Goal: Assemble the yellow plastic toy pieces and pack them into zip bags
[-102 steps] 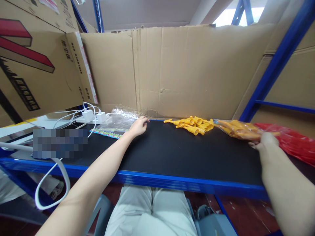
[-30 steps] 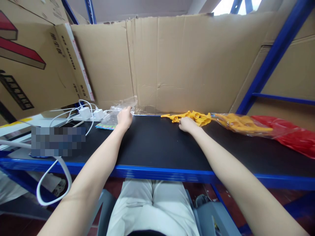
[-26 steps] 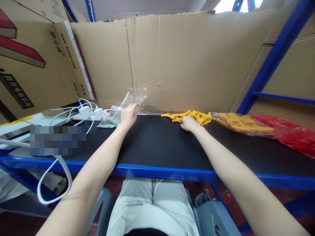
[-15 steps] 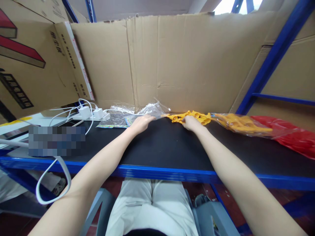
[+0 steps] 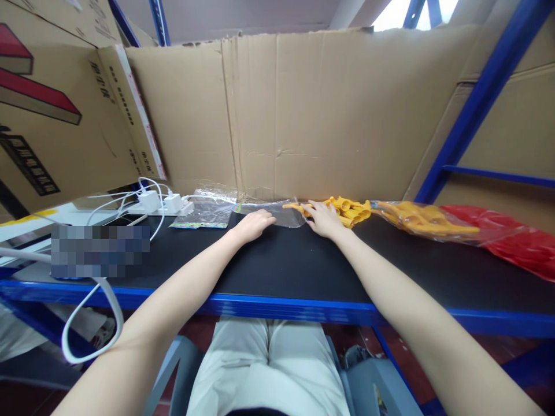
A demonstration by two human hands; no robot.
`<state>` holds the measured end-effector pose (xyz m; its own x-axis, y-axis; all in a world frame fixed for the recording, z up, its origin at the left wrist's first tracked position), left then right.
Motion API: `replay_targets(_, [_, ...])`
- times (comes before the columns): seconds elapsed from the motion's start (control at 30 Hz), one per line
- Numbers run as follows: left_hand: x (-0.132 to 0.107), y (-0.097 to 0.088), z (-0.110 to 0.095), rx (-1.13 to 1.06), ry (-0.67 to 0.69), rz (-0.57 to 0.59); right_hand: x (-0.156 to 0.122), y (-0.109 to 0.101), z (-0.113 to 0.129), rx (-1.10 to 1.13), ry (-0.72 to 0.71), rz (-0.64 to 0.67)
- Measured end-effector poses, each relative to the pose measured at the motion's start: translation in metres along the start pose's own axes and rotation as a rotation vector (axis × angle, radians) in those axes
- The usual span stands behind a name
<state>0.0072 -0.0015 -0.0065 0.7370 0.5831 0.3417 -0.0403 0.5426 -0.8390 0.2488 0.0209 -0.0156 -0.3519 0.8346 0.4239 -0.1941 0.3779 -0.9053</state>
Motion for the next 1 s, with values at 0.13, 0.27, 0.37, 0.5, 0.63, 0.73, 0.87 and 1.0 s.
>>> replay_targets(0.13, [-0.002,0.002,0.008,-0.039,-0.095,0.088,0.002,0.003,0.003,-0.034,0.019,0.01])
replay_targets(0.27, [-0.006,0.004,0.019,-0.112,-0.188,0.186,0.002,-0.001,0.004,-0.089,0.1,-0.039])
replay_targets(0.37, [-0.009,0.006,0.025,-0.143,-0.244,0.231,0.001,-0.001,0.003,-0.076,0.147,-0.061])
replay_targets(0.5, [-0.01,0.006,0.028,-0.152,-0.331,0.25,0.001,0.0,-0.001,-0.013,0.179,-0.072])
replay_targets(0.63, [-0.01,0.006,0.03,-0.167,-0.391,0.251,0.001,-0.003,-0.003,0.035,0.163,-0.092])
replay_targets(0.73, [-0.012,0.007,0.035,-0.201,-0.431,0.252,0.002,-0.009,-0.003,0.089,0.158,-0.168])
replay_targets(0.87, [-0.014,0.007,0.04,-0.19,-0.475,0.251,0.004,-0.019,-0.002,0.265,0.134,-0.284])
replay_targets(1.0, [-0.015,0.005,0.042,-0.128,-0.528,0.267,0.006,-0.026,0.002,0.553,0.02,-0.229])
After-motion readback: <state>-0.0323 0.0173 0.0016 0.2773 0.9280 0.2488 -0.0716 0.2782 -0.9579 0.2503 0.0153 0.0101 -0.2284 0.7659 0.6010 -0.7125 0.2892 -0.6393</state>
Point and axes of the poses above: each hand's wrist, its own x-axis towards the middle knuckle, its own y-axis out of the palm, z = x × y, the point moved 1 cm from there along x, towards the middle knuckle, and after that the axes turned 10 degrees about x, right-handed, at the moved point
